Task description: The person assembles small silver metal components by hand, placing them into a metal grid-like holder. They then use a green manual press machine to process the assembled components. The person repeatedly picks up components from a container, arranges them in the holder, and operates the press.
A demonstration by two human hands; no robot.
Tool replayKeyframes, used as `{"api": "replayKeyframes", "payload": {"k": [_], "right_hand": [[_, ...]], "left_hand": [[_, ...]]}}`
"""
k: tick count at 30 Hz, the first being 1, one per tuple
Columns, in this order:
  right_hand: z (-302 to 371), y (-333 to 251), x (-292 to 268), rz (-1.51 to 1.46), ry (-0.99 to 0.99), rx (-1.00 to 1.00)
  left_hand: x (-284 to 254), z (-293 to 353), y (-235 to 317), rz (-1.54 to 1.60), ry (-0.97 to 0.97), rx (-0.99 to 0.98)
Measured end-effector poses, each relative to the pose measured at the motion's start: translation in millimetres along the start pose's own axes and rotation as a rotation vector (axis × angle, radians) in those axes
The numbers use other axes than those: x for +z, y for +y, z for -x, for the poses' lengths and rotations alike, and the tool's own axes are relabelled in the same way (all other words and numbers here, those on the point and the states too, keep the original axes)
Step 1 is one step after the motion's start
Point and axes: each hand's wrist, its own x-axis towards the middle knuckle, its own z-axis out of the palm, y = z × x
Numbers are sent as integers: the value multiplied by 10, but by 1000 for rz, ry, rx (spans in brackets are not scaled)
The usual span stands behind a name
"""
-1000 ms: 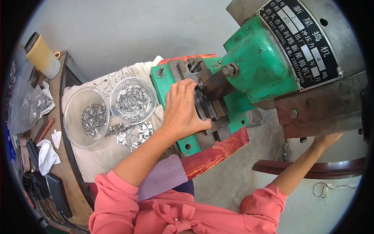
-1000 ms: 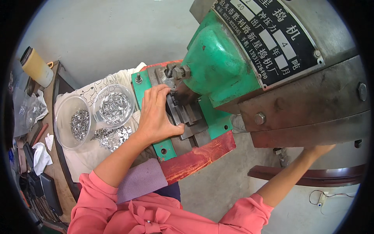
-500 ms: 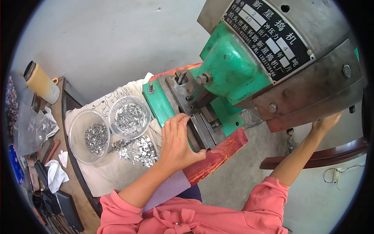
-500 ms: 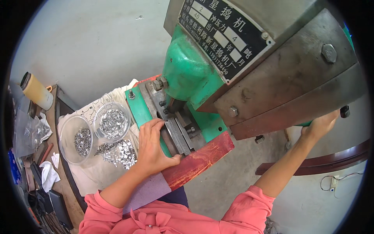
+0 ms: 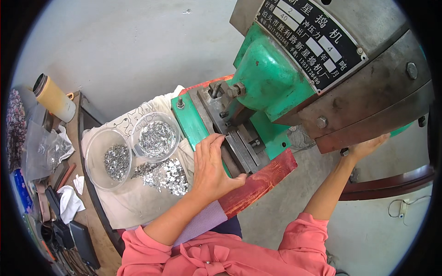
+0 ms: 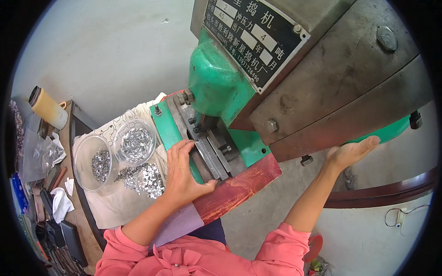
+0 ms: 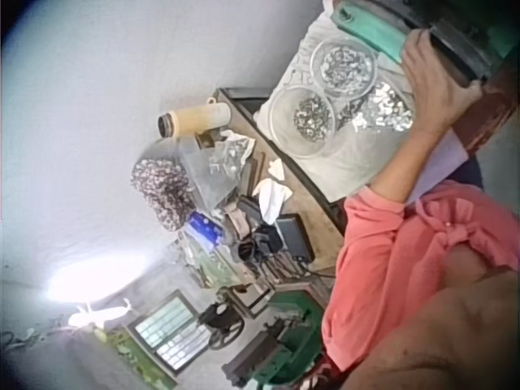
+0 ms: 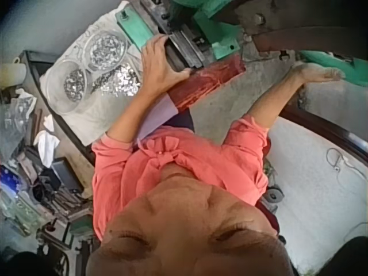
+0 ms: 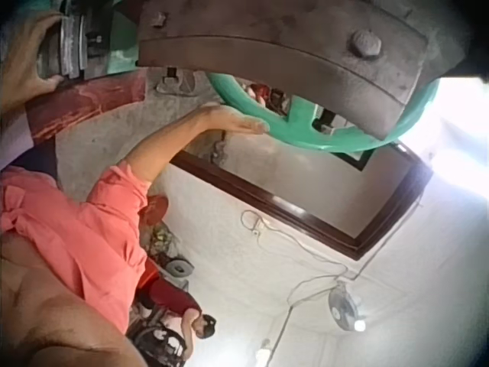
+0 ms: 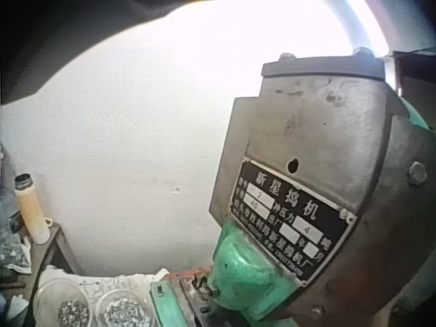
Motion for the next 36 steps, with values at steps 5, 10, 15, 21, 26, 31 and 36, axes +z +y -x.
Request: {"api": "replayKeyframes", "payload": {"k": [5, 10, 15, 21, 26, 31, 36], "right_hand": [[783, 35, -247, 249, 45, -117], [1531, -534, -41, 136, -1005, 297], [1574, -645, 304, 166, -1279, 505], [1519, -379, 233, -97, -1291, 822], [1674, -527, 114, -27, -1015, 660], [1753, -691, -362, 23, -1322, 310], [1953, -928, -284, 299, -1205, 247]], "left_hand": [[-59, -33, -79, 117, -35, 5], [-65, -118, -141, 157, -124, 4], [-47, -157, -212, 169, -52, 37], [1, -167, -205, 266, -45, -30], [5, -180, -190, 324, -44, -43], [25, -139, -229, 397, -3, -36], [192, -48, -168, 405, 147, -36]]}}
